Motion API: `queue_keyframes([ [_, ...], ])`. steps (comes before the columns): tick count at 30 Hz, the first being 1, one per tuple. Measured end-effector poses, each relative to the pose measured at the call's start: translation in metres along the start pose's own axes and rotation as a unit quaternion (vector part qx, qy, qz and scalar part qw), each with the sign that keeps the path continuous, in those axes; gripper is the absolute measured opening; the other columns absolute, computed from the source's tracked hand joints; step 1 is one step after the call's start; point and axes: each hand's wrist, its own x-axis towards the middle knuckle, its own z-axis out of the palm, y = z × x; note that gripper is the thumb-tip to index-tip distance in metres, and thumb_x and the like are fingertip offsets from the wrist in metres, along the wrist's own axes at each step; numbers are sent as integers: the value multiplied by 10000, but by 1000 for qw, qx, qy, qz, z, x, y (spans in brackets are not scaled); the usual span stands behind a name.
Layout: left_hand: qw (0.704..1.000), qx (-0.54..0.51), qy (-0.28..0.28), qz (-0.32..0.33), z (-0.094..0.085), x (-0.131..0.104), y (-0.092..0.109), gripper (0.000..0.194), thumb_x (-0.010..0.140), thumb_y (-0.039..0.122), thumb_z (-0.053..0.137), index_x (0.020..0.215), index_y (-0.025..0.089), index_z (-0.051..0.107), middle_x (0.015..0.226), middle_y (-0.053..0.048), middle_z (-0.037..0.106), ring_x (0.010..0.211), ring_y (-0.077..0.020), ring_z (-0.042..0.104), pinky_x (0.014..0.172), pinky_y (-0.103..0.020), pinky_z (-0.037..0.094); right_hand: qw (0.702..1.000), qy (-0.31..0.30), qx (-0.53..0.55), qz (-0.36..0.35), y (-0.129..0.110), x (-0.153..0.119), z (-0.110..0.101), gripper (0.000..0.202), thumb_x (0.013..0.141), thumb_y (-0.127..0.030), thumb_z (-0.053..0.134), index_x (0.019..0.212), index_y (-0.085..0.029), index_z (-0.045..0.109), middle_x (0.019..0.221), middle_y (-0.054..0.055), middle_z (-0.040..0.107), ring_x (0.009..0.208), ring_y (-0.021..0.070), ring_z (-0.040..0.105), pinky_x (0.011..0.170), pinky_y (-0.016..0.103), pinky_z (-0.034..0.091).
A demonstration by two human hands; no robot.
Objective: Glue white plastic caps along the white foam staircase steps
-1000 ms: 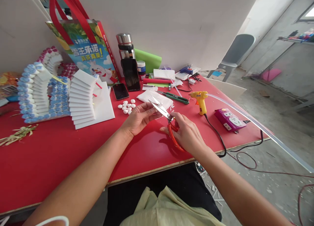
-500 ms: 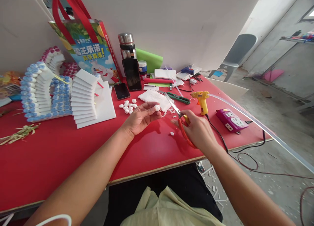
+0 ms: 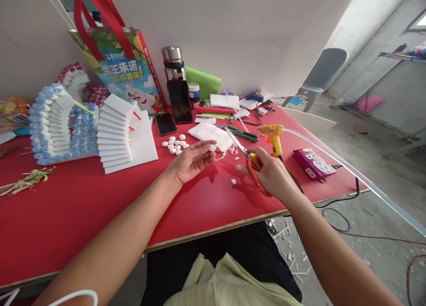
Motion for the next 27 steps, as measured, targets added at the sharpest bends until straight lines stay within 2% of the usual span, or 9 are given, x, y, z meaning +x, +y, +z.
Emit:
queue_keyframes([
  [3,1000,-7,9,2,-1,1,0,143,895,63,644,963,112,760,837,-95,772,704,-116,731,684,-199,626,1000,0,5,-9,-2,0,2,402,841,-515,671,1133,-254,580,660,-55,531,572,134,453,548,246,352],
  [5,1000,-6,19,3,-2,2,-1,141,879,40,649,924,107,764,865,-107,782,762,-138,753,728,-211,630,1000,1,5,-9,-2,-1,4,404,841,-521,672,1130,-254,579,676,-50,539,576,135,454,550,246,355],
  [8,1000,8,23,-5,-2,2,-2,206,834,2,677,996,89,770,960,-130,788,830,-154,762,803,-224,627,1000,-2,4,-11,-2,-1,7,406,841,-529,673,1129,-258,581,705,-41,556,581,136,459,556,245,364],
  [11,1000,19,19,-13,-3,2,-2,284,779,-33,702,1025,91,773,941,-105,791,781,-136,752,792,-211,623,1000,-5,2,-16,-2,-2,8,410,841,-535,673,1128,-258,582,714,-38,560,589,138,467,565,246,375],
  [16,999,39,7,-4,-4,2,-1,256,792,53,753,1044,98,764,910,-85,791,769,-137,750,795,-226,621,999,-27,-12,-43,0,-1,6,452,844,-546,674,1174,-257,566,787,-14,590,636,154,513,580,255,402],
  [22,998,48,-19,20,-3,3,-3,188,757,108,786,941,102,747,887,-95,789,837,-191,759,888,-322,606,991,-38,-64,-110,3,-3,6,557,842,-556,690,1293,-260,549,1065,84,643,826,224,629,710,317,474],
  [27,998,62,-12,29,-2,3,-5,206,727,103,798,927,118,750,851,-80,788,794,-177,750,857,-317,598,989,-20,-88,-120,0,-4,8,550,851,-564,685,1297,-265,566,1075,95,644,847,246,649,699,324,473],
])
